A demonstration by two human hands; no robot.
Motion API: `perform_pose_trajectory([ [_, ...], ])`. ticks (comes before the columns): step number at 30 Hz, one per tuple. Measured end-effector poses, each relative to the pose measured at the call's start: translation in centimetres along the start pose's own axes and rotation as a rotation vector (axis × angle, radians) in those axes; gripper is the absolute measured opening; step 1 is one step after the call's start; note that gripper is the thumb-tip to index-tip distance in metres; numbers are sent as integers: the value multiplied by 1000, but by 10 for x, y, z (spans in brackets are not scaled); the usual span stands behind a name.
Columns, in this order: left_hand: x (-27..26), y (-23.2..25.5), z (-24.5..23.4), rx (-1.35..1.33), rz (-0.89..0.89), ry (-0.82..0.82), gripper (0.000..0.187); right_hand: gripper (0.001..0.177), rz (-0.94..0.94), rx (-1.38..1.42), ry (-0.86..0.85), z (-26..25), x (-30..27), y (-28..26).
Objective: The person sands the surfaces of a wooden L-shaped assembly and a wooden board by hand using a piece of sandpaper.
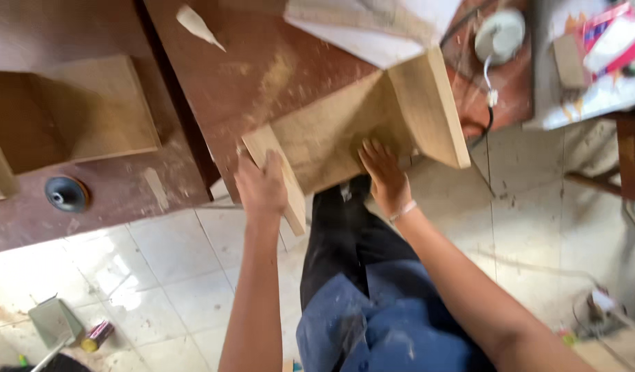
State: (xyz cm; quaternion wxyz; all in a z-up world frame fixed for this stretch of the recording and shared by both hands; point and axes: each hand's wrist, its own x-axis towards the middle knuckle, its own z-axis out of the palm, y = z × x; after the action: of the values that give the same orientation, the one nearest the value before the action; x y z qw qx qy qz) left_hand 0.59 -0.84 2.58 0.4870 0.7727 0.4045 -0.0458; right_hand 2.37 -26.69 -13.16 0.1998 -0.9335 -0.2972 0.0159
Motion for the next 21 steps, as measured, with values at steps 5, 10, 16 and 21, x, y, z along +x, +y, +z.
perform_pose_trajectory([
  [5, -4, 26, -11, 64, -138, -80, 8, 37, -32, 43, 185, -2, 81, 31],
  [10, -1, 10, -7, 57, 10, -42, 28, 48, 23, -62, 194, -2, 0, 17],
  [16, 2, -2, -4, 55, 67, -13, 42, 51, -41, -137, 220, 3, 70, 35],
  [21, -8, 28, -7, 24, 121, 4, 42, 66, -6, -64, 180, -23, 18, 9],
])
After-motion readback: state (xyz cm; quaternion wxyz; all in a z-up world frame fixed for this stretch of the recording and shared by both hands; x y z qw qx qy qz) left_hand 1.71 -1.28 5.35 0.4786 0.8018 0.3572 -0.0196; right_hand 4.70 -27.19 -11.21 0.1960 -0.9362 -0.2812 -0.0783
